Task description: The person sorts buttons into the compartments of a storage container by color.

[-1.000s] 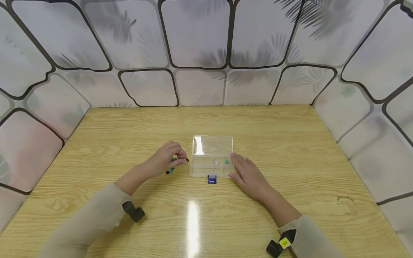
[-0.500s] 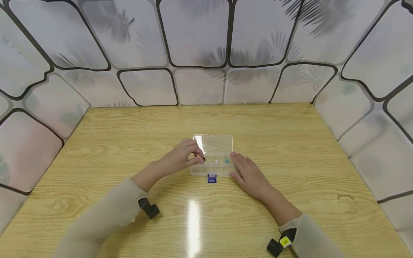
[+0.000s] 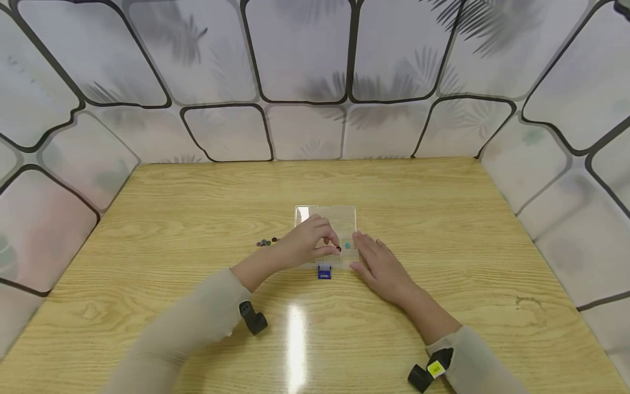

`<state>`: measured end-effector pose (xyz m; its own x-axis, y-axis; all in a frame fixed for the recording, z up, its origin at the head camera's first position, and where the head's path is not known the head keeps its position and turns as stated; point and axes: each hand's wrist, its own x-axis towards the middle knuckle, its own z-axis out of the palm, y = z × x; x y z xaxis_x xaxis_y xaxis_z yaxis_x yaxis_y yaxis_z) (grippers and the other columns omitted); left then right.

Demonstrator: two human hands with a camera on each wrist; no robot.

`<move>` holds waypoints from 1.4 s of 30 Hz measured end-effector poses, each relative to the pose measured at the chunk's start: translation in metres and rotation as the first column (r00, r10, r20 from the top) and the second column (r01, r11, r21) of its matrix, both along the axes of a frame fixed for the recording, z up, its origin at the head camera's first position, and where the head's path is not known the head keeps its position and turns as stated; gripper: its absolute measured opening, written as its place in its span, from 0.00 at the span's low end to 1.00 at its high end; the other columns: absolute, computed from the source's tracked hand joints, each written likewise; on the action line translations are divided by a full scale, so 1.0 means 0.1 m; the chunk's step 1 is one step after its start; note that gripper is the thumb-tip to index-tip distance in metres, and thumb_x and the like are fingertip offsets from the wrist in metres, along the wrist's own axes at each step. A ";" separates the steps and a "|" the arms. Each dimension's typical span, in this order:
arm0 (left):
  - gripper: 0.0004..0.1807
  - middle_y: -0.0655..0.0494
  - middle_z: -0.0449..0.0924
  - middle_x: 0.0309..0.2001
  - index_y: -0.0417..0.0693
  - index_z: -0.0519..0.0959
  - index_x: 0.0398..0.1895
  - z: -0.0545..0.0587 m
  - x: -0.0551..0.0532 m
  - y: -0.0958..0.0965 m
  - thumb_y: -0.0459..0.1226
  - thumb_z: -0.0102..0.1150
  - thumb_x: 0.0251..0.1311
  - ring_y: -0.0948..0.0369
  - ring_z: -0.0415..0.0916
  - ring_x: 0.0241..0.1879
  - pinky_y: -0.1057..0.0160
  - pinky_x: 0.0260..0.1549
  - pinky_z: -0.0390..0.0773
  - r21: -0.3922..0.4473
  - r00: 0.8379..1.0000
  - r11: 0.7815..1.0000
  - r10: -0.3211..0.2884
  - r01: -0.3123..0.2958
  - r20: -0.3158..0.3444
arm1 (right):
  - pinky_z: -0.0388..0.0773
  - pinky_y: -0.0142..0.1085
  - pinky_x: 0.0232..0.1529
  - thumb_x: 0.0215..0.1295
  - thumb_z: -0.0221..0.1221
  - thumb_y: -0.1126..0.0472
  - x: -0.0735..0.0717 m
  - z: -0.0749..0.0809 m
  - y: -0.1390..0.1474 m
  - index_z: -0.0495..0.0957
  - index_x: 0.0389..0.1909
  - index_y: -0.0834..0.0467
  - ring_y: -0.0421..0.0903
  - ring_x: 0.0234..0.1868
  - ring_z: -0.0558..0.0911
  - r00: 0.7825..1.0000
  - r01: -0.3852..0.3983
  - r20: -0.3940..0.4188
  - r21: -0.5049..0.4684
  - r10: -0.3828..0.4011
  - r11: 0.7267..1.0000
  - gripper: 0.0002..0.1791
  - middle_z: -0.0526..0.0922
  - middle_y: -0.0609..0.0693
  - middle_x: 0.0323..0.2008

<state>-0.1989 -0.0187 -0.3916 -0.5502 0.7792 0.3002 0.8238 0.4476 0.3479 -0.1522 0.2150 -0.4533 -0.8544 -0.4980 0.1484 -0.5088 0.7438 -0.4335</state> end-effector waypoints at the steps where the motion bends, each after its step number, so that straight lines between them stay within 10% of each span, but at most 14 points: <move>1: 0.09 0.59 0.76 0.34 0.49 0.80 0.36 -0.01 0.00 0.03 0.44 0.61 0.60 0.63 0.69 0.39 0.68 0.44 0.69 -0.007 1.000 1.000 -0.007 0.007 -0.004 | 0.48 0.55 0.68 0.73 0.47 0.52 0.00 0.00 0.00 0.48 0.73 0.62 0.60 0.70 0.56 1.000 -0.002 -0.006 -0.001 0.002 1.000 0.35 0.56 0.61 0.71; 13: 0.12 0.59 0.77 0.34 0.49 0.81 0.38 -0.11 -0.01 0.22 0.47 0.60 0.60 0.63 0.70 0.38 0.69 0.43 0.68 -0.101 0.995 0.995 -0.018 0.009 -0.095 | 0.48 0.55 0.68 0.73 0.47 0.52 0.00 -0.01 0.00 0.48 0.73 0.62 0.59 0.71 0.55 1.000 -0.010 -0.004 -0.010 0.010 1.000 0.34 0.54 0.61 0.71; 42: 0.12 0.56 0.76 0.35 0.47 0.80 0.37 -0.08 0.05 -0.13 0.45 0.63 0.57 0.62 0.68 0.40 0.67 0.43 0.70 0.045 0.983 0.990 0.130 -0.136 0.131 | 0.46 0.53 0.69 0.73 0.47 0.51 0.03 -0.03 0.08 0.46 0.73 0.60 0.59 0.71 0.55 1.000 0.005 0.002 0.007 -0.005 1.000 0.35 0.54 0.60 0.72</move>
